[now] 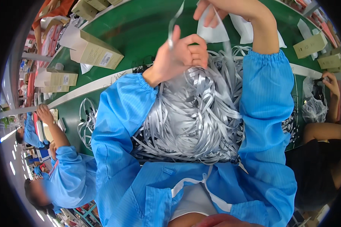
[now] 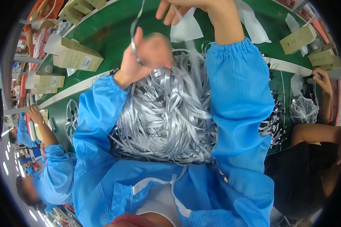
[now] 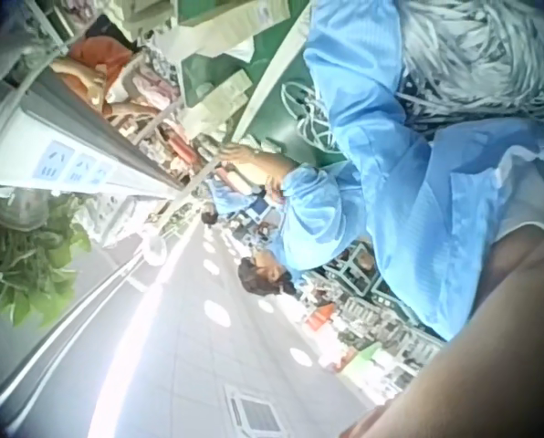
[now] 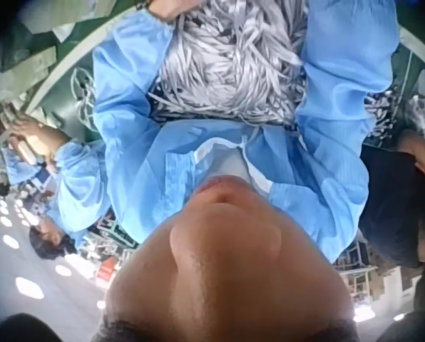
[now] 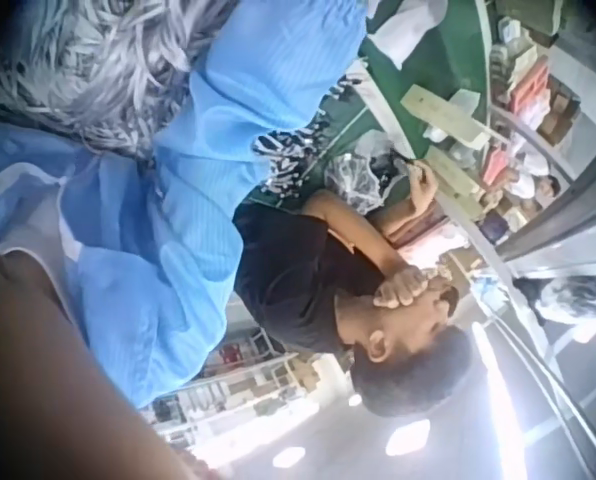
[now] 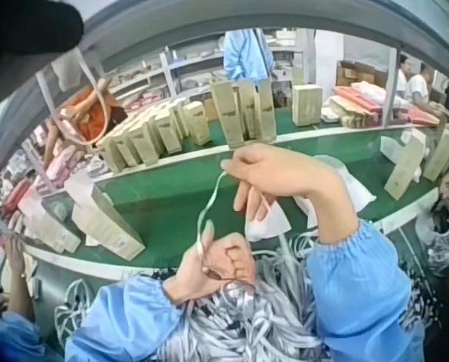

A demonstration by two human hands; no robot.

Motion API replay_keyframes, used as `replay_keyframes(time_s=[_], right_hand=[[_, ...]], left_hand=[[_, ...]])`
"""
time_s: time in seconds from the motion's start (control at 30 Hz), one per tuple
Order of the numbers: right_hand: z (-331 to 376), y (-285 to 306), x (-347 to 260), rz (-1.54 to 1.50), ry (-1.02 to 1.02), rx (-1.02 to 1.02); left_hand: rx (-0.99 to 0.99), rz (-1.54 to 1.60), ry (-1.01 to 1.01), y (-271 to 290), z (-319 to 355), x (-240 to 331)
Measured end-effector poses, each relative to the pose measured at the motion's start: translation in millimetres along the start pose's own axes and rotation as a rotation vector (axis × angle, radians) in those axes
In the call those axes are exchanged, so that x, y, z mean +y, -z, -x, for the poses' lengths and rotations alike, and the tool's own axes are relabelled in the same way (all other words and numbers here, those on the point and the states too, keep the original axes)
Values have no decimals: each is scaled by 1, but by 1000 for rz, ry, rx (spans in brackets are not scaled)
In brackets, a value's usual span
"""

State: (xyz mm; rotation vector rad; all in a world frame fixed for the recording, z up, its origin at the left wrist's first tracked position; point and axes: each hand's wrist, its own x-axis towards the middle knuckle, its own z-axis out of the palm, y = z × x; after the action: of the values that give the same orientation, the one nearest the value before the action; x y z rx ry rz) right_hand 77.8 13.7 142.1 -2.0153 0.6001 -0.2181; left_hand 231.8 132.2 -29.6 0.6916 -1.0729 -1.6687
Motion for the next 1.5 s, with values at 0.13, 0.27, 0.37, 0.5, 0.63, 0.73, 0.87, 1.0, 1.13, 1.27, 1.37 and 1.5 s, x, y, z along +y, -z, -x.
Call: replay_keyframes(time_s=[0.13, 0.27, 0.37, 0.5, 0.63, 0.73, 0.87, 1.0, 1.13, 1.27, 1.37, 1.5], right_hand=[[-6, 19, 17, 353, -50, -145], [-27, -1, 33, 561, 117, -149], [-24, -9, 46, 566, 234, -67], [-11, -5, 31, 516, 259, -78], [-5, -4, 12, 509, 85, -196], [-4, -5, 19, 466, 123, -236], [-28, -20, 40, 260, 583, -97], [-31, -47, 25, 558, 536, 92], [-26, -50, 24, 682, 425, 163], [20, -40, -12, 849, 18, 180], [1, -30, -6, 630, -135, -268], [-8, -40, -1, 683, 130, -320]], left_hand=[[-78, 295, -20, -10, -17, 1], [61, 409, -64, -8, -10, 3], [189, 523, -66, -3, -6, 7], [208, 433, -306, 10, -3, 7], [319, 373, -356, 3, 5, 9], [285, -92, -57, -4, -2, 13], [176, -324, -41, -24, 3, 12], [163, -288, -59, -10, -1, 10], [191, -237, -95, 9, 0, 4], [328, -133, -318, 9, 0, 5], [126, 71, -340, 39, 2, 0], [208, 183, -297, 18, 5, -2]])
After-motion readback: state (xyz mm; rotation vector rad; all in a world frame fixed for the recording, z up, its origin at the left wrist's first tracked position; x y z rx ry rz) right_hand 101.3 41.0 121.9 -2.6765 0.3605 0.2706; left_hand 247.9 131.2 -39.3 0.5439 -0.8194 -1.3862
